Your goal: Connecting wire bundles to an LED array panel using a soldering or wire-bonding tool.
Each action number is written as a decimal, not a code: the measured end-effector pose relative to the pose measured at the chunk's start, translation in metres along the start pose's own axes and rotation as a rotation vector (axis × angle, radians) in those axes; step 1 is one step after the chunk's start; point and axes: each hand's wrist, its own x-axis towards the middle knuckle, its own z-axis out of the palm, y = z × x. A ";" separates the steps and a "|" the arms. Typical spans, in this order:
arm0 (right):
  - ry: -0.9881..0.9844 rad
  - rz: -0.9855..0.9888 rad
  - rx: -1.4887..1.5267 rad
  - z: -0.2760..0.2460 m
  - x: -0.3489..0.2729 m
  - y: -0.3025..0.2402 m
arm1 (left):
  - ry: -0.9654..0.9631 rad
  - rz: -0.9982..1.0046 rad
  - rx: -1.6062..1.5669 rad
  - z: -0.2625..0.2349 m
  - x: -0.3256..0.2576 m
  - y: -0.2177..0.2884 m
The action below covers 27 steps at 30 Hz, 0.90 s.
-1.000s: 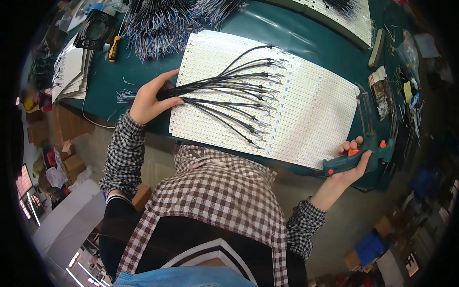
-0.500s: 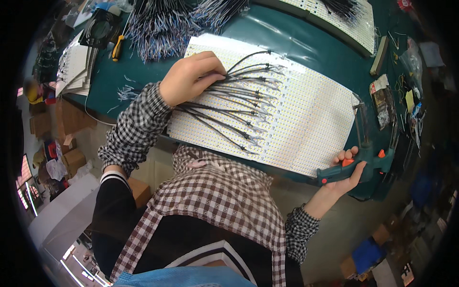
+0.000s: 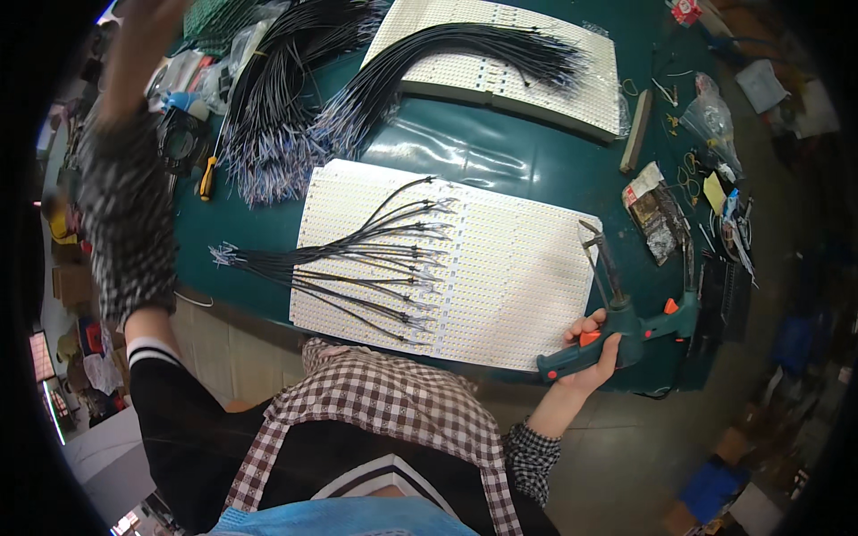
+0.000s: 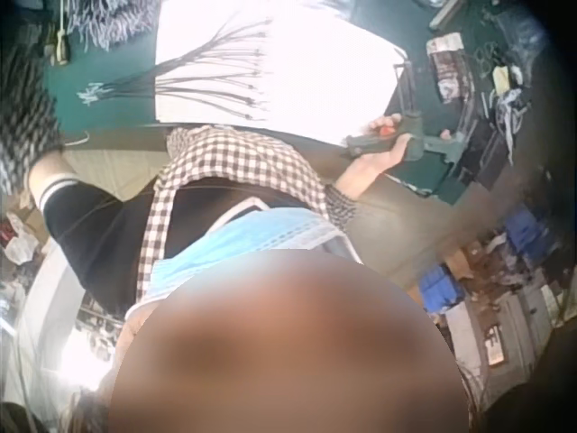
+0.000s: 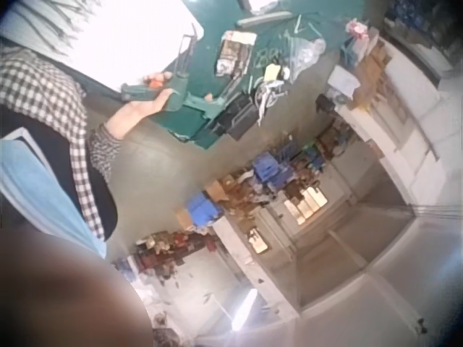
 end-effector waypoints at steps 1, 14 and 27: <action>0.005 -0.009 0.003 -0.001 -0.001 0.001 | -0.046 -0.101 -0.137 0.031 0.010 0.022; -0.011 -0.012 0.007 0.031 -0.025 -0.007 | -0.489 -0.172 -0.875 0.140 -0.077 0.074; -0.005 -0.036 -0.182 0.021 -0.012 -0.013 | -0.856 -0.627 -0.858 0.014 -0.312 0.035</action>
